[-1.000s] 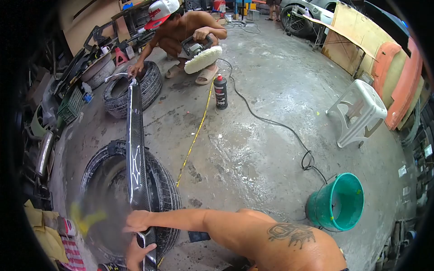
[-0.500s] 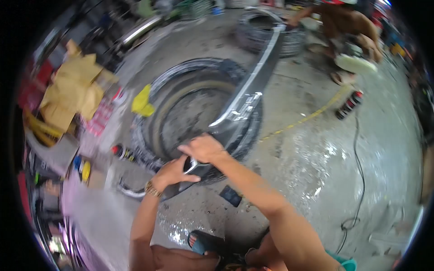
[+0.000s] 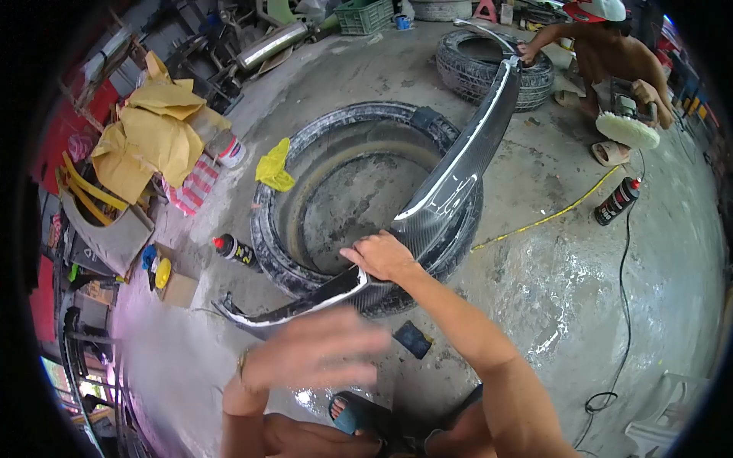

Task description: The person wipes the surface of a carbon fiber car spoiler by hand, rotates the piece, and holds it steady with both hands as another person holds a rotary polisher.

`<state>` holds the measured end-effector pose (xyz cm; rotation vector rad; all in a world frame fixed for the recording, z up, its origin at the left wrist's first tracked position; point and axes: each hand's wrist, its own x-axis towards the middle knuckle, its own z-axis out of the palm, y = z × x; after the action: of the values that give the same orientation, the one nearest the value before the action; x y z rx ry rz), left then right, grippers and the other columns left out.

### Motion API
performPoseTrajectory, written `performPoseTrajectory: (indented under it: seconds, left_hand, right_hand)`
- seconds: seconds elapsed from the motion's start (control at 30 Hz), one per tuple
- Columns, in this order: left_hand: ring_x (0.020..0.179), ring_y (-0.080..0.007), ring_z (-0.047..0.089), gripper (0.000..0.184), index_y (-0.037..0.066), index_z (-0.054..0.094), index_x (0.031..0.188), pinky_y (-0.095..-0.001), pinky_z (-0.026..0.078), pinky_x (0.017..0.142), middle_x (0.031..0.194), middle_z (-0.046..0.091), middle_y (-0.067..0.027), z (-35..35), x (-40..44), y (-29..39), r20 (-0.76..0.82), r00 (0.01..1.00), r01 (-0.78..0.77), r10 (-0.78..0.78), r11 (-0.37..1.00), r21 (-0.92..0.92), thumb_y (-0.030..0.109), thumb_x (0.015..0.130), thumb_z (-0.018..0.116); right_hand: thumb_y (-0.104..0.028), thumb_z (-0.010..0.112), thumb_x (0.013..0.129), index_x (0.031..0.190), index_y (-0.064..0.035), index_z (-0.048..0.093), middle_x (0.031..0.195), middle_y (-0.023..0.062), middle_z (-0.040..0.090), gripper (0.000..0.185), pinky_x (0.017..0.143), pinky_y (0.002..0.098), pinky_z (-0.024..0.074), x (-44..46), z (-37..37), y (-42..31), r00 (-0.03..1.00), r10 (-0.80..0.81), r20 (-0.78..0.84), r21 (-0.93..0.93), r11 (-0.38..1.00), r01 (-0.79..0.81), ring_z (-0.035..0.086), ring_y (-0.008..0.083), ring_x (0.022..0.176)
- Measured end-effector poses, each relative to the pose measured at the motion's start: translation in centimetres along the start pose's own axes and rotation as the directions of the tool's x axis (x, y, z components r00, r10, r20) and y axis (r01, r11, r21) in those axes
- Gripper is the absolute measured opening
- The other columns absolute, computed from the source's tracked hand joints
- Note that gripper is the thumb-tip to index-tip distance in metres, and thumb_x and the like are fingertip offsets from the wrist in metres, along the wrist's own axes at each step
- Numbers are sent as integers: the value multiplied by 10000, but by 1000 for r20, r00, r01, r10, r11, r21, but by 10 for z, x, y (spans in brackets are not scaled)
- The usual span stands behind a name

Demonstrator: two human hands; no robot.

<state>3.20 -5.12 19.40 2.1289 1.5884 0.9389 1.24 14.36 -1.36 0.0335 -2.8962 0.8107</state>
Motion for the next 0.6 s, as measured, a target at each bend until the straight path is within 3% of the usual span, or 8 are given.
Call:
performPoseTrajectory:
  seconds: [0.03, 0.07, 0.13, 0.17, 0.27, 0.33, 0.47, 0.6]
  left_hand:
    - [718, -238, 630, 298, 97, 714, 1117, -327, 517, 632, 962, 643, -72, 8, -5, 21, -153, 968, -174, 197, 974, 148, 272, 876, 703]
    - [636, -227, 615, 185, 77, 721, 933, -336, 509, 584, 874, 642, -64, 5, -1, 64, -332, 942, -53, 55, 999, 15, 251, 891, 671]
    - [727, -261, 640, 274, 177, 800, 1048, -380, 529, 631, 838, 674, -96, 22, -22, 77, -507, 827, -257, 244, 965, 44, 301, 804, 786]
    - [701, -194, 606, 250, 89, 779, 977, -340, 480, 576, 820, 653, -62, 24, -26, 81, -485, 842, -308, 238, 949, -70, 206, 762, 830]
    - [709, -181, 609, 218, 73, 773, 968, -335, 470, 573, 837, 650, -41, 18, -36, 61, -362, 847, -479, 390, 855, -198, 190, 788, 811]
    - [737, -190, 618, 212, 80, 776, 997, -334, 475, 598, 869, 649, -28, -2, -13, 78, -327, 862, -406, 387, 914, 13, 190, 816, 787]
    - [757, -196, 610, 234, 83, 772, 1030, -332, 478, 627, 901, 642, -18, 5, 0, 93, -422, 889, -247, 180, 963, -109, 194, 825, 779]
    - [731, -158, 602, 310, 90, 782, 1026, -303, 450, 613, 800, 623, 14, 6, -11, 89, -186, 955, -256, 230, 958, -131, 194, 736, 815]
  right_hand:
    - [-455, 378, 1062, 926, -18, 726, 991, 171, 718, 575, 965, 461, 454, 1, -2, -1, 1000, -4, 19, 9, 1000, 4, 665, 353, 991]
    - [-417, 417, 1051, 933, -23, 722, 996, 164, 719, 512, 948, 458, 463, -1, -5, -2, 1000, -9, 10, 19, 1000, 9, 667, 348, 979]
    - [-401, 427, 1046, 931, -30, 721, 991, 159, 719, 487, 945, 452, 464, 0, 1, 0, 1000, -8, -20, 25, 1000, 9, 668, 346, 978]
    - [-385, 438, 1041, 930, -36, 720, 986, 155, 720, 463, 943, 446, 465, 0, 4, 2, 1000, 0, -28, 27, 1000, 1, 668, 344, 978]
    - [-352, 459, 1025, 921, -47, 709, 984, 146, 720, 408, 940, 440, 467, -1, 3, 4, 999, 1, -47, 29, 1000, 0, 665, 345, 974]
    - [-345, 462, 1022, 913, -47, 704, 985, 144, 718, 399, 939, 440, 467, -3, 4, 3, 999, 0, -46, 27, 1000, 2, 663, 345, 972]
    - [-323, 478, 1012, 895, -50, 693, 964, 145, 713, 366, 934, 443, 467, -4, 3, 2, 998, -5, -59, 49, 999, 8, 659, 352, 962]
    - [-314, 494, 1005, 898, -54, 693, 945, 148, 713, 344, 928, 443, 468, -4, 0, 2, 998, -16, -66, 87, 996, 22, 663, 343, 957]
